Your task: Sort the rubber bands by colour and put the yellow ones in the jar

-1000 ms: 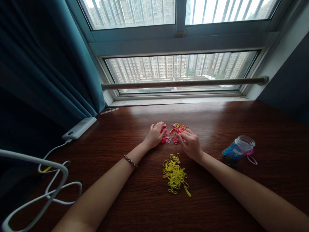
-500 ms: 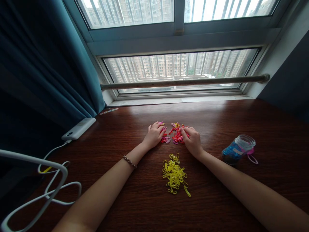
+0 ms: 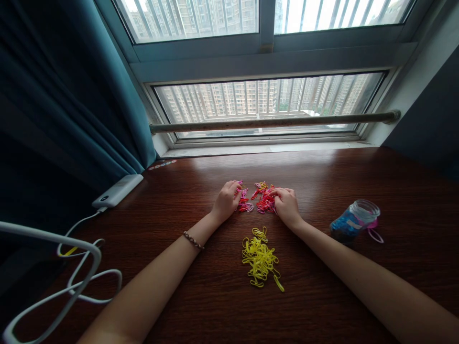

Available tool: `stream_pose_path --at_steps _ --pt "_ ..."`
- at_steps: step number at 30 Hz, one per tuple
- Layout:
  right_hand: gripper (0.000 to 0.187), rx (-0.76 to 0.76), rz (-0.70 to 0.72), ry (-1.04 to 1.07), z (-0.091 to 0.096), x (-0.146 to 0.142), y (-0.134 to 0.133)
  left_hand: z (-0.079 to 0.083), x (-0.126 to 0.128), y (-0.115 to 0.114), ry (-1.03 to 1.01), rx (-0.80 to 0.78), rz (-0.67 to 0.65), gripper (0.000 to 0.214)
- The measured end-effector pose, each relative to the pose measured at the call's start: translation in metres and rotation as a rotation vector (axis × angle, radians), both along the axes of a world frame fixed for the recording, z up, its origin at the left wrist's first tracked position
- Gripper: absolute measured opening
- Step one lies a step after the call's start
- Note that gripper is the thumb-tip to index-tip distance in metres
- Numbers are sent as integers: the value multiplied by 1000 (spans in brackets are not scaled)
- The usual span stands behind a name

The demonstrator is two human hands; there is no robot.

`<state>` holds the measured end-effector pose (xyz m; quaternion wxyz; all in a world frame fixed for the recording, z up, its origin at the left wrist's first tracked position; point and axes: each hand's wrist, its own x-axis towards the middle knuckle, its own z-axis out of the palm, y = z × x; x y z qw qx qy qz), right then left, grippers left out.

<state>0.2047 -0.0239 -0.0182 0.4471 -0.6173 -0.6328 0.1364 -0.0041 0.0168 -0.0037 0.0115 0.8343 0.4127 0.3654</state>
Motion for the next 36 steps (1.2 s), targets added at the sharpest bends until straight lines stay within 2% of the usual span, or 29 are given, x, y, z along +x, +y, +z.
stream_pose_path --at_steps 6,12,21,28,36 --pt "36 -53 9 -102 -2 -2 -1 1 -1 -1 -3 27 -20 9" --pt "37 -67 -66 -32 -3 -1 1 2 -1 -3 -23 37 -43 3" --pt "30 -63 -56 75 4 1 -1 3 0 -4 -35 27 -88 9" --pt "18 42 -49 -55 7 -1 -5 4 0 -5 -33 40 -118 14" --pt "16 -51 1 -64 6 -1 -7 10 2 -12 -135 -47 -169 21"
